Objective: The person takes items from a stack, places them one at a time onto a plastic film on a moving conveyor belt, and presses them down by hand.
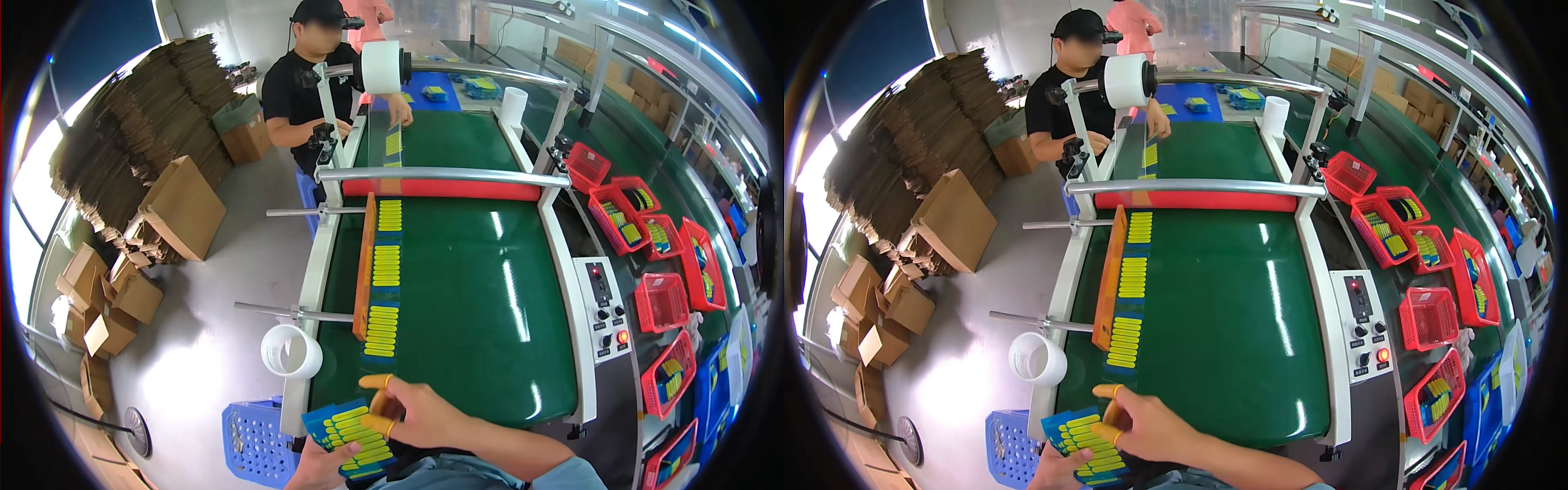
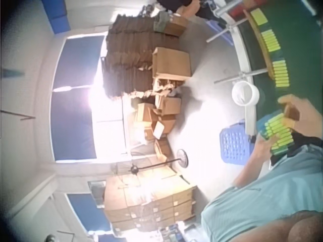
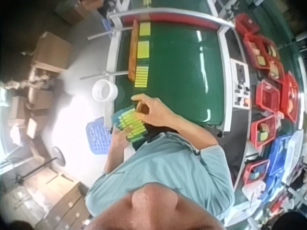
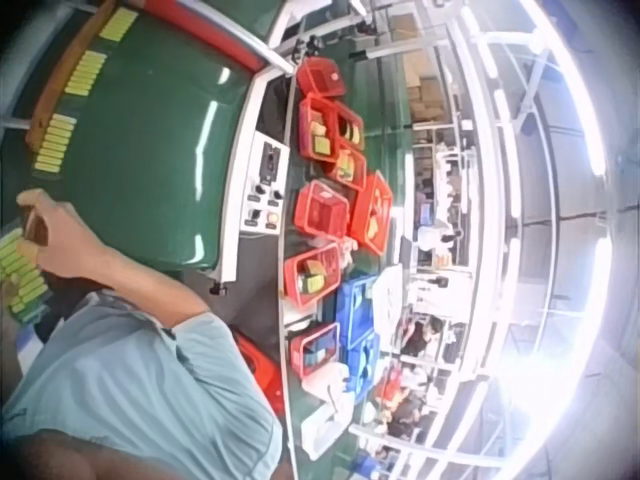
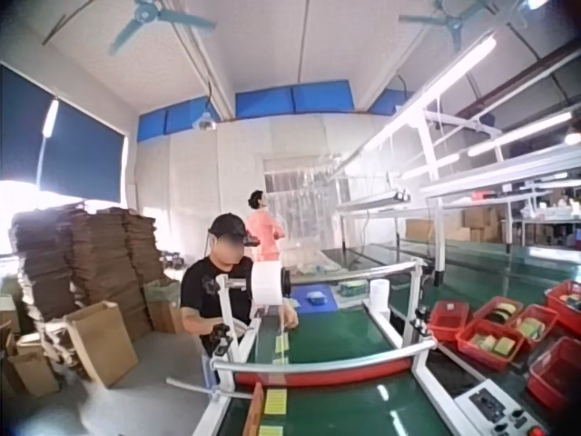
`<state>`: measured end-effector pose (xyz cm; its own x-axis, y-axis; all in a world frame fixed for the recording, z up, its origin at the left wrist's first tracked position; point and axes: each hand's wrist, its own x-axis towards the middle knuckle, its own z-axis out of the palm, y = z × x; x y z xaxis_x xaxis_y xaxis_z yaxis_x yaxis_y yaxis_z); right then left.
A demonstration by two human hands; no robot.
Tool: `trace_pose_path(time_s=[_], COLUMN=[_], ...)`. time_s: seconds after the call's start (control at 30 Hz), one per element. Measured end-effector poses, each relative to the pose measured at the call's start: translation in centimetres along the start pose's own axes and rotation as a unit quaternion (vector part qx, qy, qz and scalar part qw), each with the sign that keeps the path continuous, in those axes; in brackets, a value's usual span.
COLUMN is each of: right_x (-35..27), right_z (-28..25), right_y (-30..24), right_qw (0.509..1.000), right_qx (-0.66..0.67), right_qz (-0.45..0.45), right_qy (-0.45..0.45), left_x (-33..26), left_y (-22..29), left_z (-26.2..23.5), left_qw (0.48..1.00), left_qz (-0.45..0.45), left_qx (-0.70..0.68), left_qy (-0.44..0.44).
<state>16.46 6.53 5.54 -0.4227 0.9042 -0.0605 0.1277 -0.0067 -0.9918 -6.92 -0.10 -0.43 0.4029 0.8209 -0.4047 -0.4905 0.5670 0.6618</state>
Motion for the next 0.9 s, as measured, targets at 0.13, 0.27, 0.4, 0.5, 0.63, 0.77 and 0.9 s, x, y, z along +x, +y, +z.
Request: trace_pose_path(time_s=[0.13, 0.27, 0.4, 0.5, 0.63, 0.77, 0.9], right_x=[-0.8, -1.2, -0.9, -0.4, 0.3, 0.0, -0.5], right_z=[0.8, -0.4, -0.2, 0.3, 0.5, 0.0, 0.3], right_y=[0.2, 1.8, 3.5, 3.5, 3.4, 3.7, 4.5], right_qw=[0.998, 0.987, 0.996, 0.987, 0.859, 0.833, 0.825], right_qx=[0.006, 0.045, 0.021, -0.114, -0.475, -0.518, -0.541], right_qz=[-0.041, -0.037, -0.056, -0.047, -0.077, -0.115, -0.126], right_qy=[0.052, 0.147, 0.067, 0.104, 0.173, 0.156, 0.102], left_x=[-0.1, 0.2, -0.2, -0.6, -1.3, -1.8, -1.9], left_y=[-0.7, 3.3, 3.5, 2.6, 1.2, -0.6, -1.7], left_z=[-0.2, 3.1, 1.8, 1.8, 4.0, 3.6, 5.2], left_qw=[0.984, 0.970, 0.978, 0.986, 0.987, 0.978, 0.963], left_qz=[0.034, 0.110, 0.103, 0.038, -0.039, -0.122, -0.146], left_qx=[0.093, -0.007, -0.097, -0.134, -0.156, -0.164, -0.215], left_qy=[0.146, 0.217, 0.154, 0.090, -0.007, -0.039, -0.076])
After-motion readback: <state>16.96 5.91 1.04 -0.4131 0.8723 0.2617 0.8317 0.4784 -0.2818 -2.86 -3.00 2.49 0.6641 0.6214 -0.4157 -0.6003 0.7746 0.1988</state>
